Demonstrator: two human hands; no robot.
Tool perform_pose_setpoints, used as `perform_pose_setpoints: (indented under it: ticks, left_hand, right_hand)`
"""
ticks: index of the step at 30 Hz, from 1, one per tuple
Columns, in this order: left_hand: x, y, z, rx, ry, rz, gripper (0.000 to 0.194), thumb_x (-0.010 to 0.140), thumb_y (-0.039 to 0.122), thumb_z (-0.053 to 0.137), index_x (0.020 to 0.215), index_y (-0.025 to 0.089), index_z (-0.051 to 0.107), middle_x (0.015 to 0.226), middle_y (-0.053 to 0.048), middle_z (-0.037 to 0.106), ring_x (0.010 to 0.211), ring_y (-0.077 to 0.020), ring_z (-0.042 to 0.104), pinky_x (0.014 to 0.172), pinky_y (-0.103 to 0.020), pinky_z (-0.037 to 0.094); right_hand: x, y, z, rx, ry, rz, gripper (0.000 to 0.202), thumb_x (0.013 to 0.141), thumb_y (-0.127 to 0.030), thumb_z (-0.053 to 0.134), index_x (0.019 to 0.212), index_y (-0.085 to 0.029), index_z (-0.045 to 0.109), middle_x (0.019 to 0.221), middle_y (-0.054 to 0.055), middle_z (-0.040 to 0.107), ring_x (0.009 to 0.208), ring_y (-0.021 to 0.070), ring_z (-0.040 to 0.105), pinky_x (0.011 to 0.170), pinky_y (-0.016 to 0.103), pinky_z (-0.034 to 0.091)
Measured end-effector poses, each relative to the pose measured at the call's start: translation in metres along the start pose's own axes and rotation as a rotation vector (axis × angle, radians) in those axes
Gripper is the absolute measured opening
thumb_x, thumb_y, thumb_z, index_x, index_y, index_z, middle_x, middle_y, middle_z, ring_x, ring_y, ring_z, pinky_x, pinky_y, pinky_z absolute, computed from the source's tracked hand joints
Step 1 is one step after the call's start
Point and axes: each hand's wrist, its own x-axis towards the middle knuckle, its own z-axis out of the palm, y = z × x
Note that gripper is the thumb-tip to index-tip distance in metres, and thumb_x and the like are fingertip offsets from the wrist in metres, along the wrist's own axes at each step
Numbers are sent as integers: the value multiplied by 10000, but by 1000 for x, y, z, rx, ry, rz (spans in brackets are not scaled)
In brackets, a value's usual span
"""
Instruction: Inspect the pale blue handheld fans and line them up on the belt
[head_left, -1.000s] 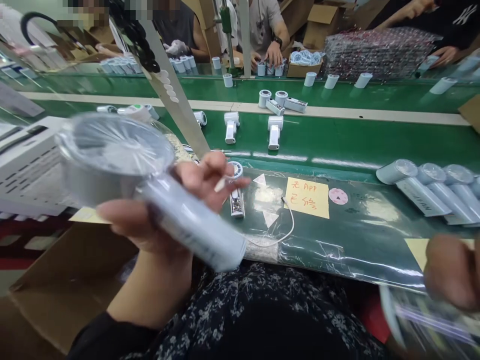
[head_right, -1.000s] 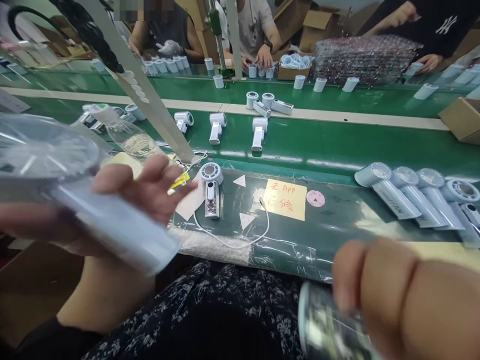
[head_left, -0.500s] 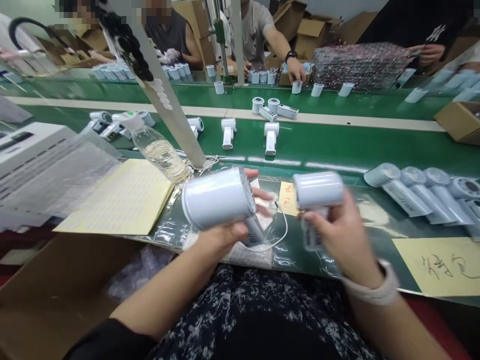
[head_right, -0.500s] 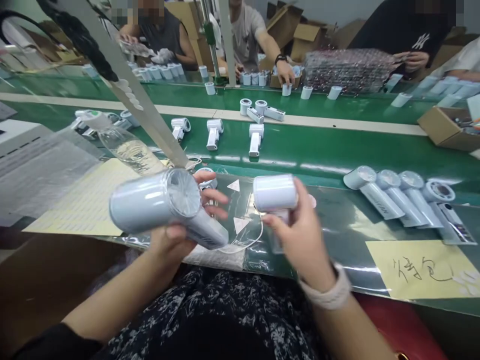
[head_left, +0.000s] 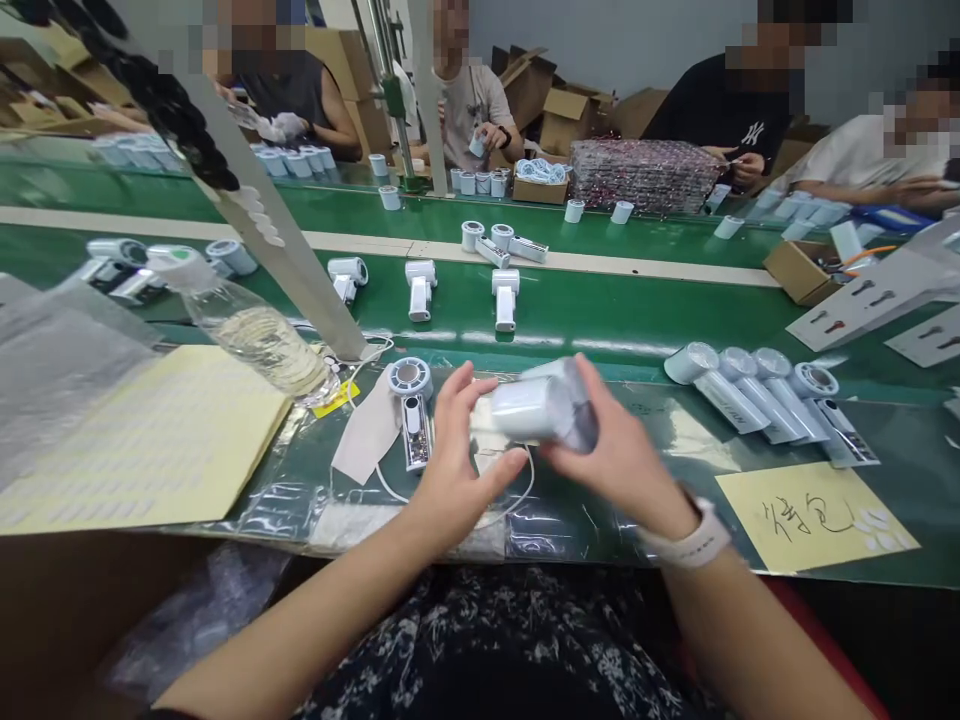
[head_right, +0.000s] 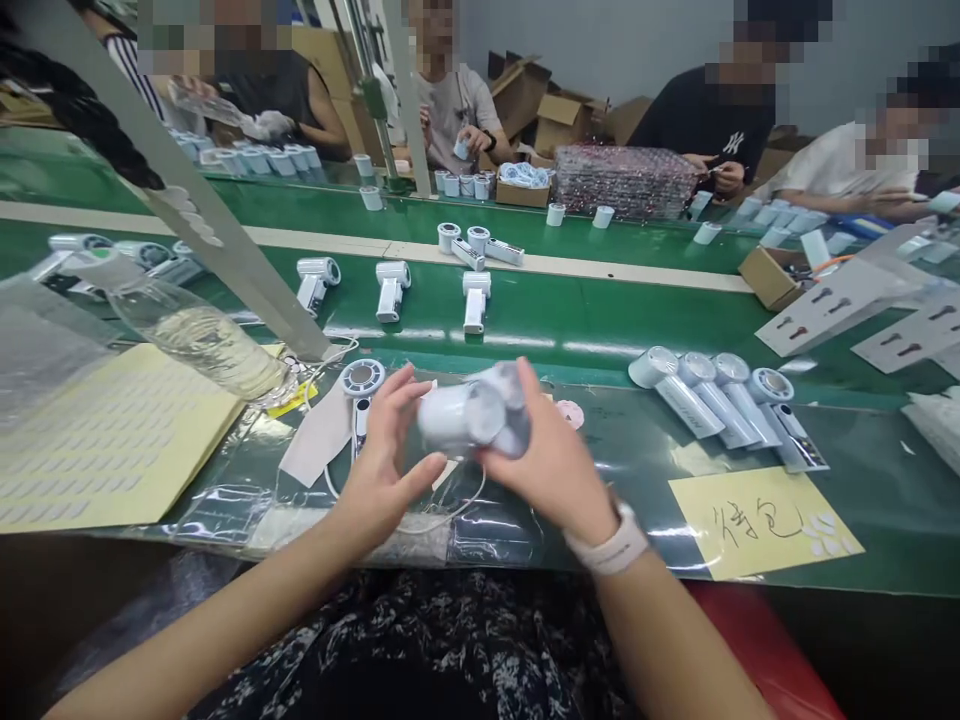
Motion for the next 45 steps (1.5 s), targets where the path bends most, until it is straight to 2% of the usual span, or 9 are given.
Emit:
perform_pose_setpoints:
  ticks: [4,7,11,14,24,30,36,40,45]
  left_hand:
    - [9,-31,-32,568,70,-24,319,826,338,651,1126,232,614,1429,-142,369,1368,-401,349,1120,-649,304]
    - [6,-53,-42,680,170,-145,295,783,272,659,1063,182,633,1195,-145,443,1155,-349,520,1054,-596,407]
    - [1,-63,-44,565,174,-346,419,773,338,661,1148,200,536,1182,-114,444,1011,-265,590,954,-515,496]
    - [5,-62,-51,466,144,-492,572,726,375,702,1205,209,438,1092,-88,542,895,-251,621,864,-496,520]
    - [-12,-50,-41,-987,36,-681,692,610,316,848,1222,216,540,929,-47,685,783,-217,688,779,-375,537]
    - [-17,-53,-29,-1166,81,-740,321,649,221,821,932,134,696,815,-52,697,718,-156,643,708,-281,490]
    - [-21,-60,-26,-1250,88,-647,420,725,319,817,1083,178,648,1061,-109,712,1007,-264,672,957,-440,468]
    - [-17,-57,-22,-1248,97,-636,510,583,399,911,972,186,659,881,-45,712,847,-213,684,916,-431,517]
    - [-12,-51,-25,-1336,109,-590,622,606,641,796,993,169,676,1062,-113,727,1120,-287,639,992,-432,498]
  right_hand:
    - [22,56,-45,-601,130,269,926,750,-544,690,1513,-135,362,1174,224,662,1077,435,622,815,526,508]
    - [24,93,-62,-796,235,295,789,811,-559,625,1454,-140,440,1112,211,665,1053,416,611,798,507,494]
    - [20,107,-56,-952,568,188,560,834,-466,631,1272,-119,597,1294,257,540,1176,461,498,905,606,421]
    - [26,95,-30,-896,617,-42,469,856,-392,602,1215,-91,618,1332,259,490,1222,431,457,974,592,392]
    - [143,48,74,-665,189,-146,340,889,-302,541,1174,-183,684,1484,196,370,1381,373,317,1079,557,305]
    - [194,44,99,-538,164,-4,333,902,-297,566,1204,-174,638,1183,150,594,1150,324,521,984,526,382]
    - [138,23,79,-329,80,-97,382,941,-262,343,1147,-175,652,883,103,652,860,271,593,826,421,469]
    - [64,-2,69,-206,-65,-212,349,949,-330,394,1153,-248,665,1108,80,674,1005,254,621,885,399,496]
    - [2,-25,63,-135,-243,-316,312,927,-230,472,1082,-299,734,1328,95,581,1253,298,519,1030,502,433]
